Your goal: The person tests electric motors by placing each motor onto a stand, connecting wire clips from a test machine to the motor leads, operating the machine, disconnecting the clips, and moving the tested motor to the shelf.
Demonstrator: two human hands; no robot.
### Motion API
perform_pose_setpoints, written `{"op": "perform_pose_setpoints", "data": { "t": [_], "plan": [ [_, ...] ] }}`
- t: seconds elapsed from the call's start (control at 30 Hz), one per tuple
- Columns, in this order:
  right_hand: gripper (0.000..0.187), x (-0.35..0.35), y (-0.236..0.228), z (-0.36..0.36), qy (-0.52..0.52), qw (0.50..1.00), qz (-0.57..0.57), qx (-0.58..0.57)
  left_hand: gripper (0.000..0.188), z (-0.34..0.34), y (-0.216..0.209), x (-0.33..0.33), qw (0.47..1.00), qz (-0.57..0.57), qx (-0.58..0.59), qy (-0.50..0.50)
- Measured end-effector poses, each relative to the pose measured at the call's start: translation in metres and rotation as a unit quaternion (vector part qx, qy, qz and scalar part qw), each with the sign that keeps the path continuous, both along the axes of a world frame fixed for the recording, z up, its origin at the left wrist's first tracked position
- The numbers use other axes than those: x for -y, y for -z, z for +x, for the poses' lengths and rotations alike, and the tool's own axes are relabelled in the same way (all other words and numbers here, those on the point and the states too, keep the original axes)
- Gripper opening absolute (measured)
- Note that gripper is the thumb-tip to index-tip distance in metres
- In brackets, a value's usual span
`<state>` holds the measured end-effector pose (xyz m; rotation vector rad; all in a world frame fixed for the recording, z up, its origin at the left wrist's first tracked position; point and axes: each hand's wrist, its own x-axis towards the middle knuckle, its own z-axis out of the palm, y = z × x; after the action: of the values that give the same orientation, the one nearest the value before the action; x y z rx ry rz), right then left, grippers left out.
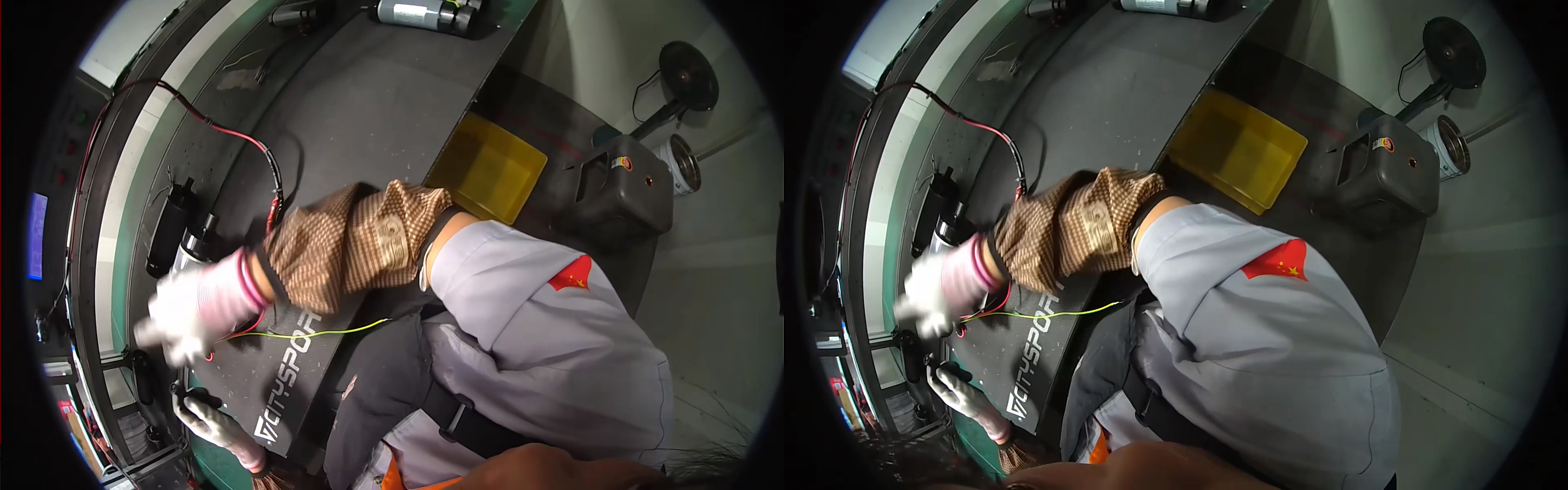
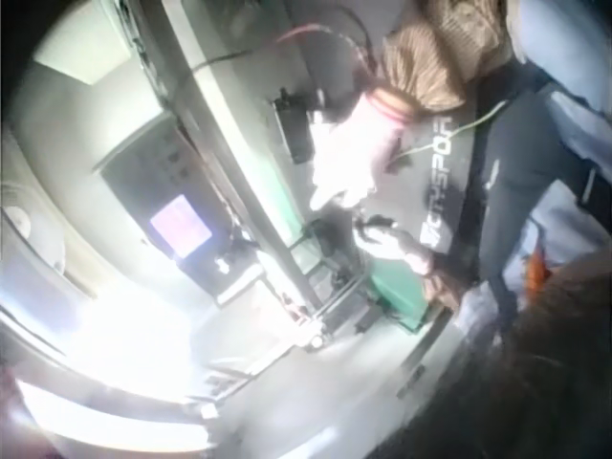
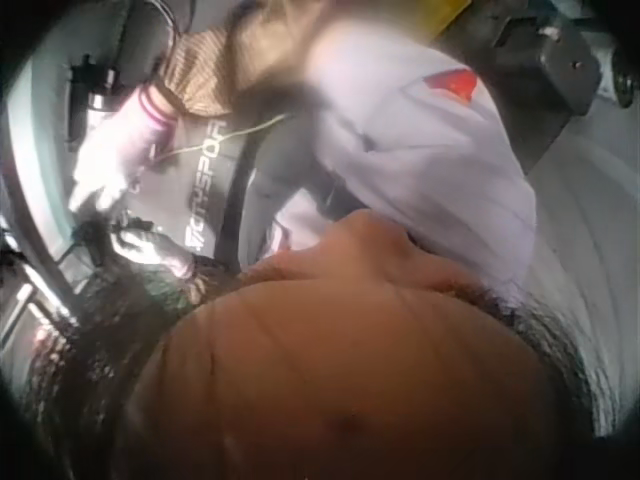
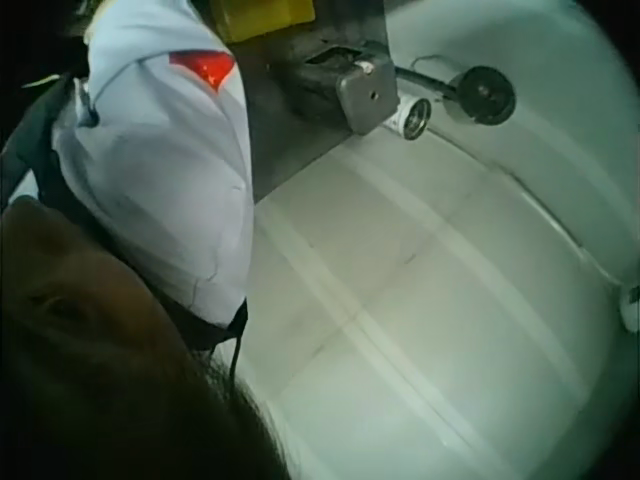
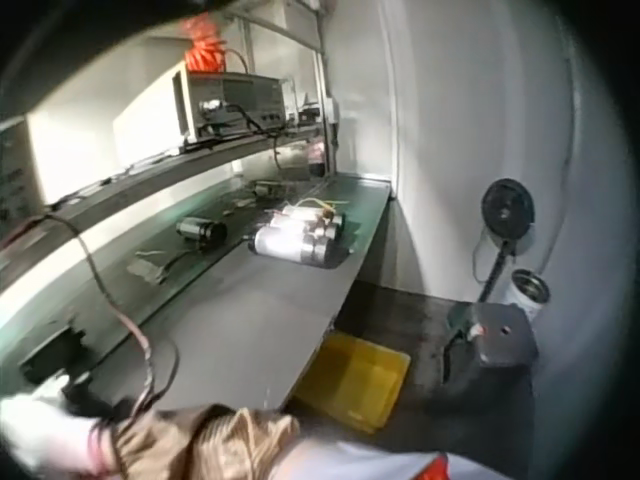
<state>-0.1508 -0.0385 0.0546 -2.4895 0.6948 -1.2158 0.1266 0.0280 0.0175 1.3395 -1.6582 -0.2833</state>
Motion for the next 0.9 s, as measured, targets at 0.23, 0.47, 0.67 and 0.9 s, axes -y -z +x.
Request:
{"op": "perform_pose_setpoints", "data": {
  "t": [0.23,0.47,0.67,0.9],
  "plan": [
    [0.037,-0.07,-0.007,0.009,0.017,0.995,0.047,-0.091,0.048,-0.045,-0.023,-0.041,0.981,0.103,0.025,0.165],
    [0.035,-0.094,-0.031,-0.012,0.067,0.994,0.09,-0.007,0.05,-0.065,-0.05,-0.041,0.985,0.062,0.072,0.147],
    [0.036,-0.082,-0.035,-0.03,0.028,0.986,0.164,0.022,0.05,-0.082,-0.064,-0.032,0.984,0.033,0.122,0.124],
    [0.04,-0.069,-0.025,-0.026,0.02,0.986,0.161,0.038,0.049,-0.094,-0.067,-0.035,0.976,0.08,0.149,0.138]
  ]
}}
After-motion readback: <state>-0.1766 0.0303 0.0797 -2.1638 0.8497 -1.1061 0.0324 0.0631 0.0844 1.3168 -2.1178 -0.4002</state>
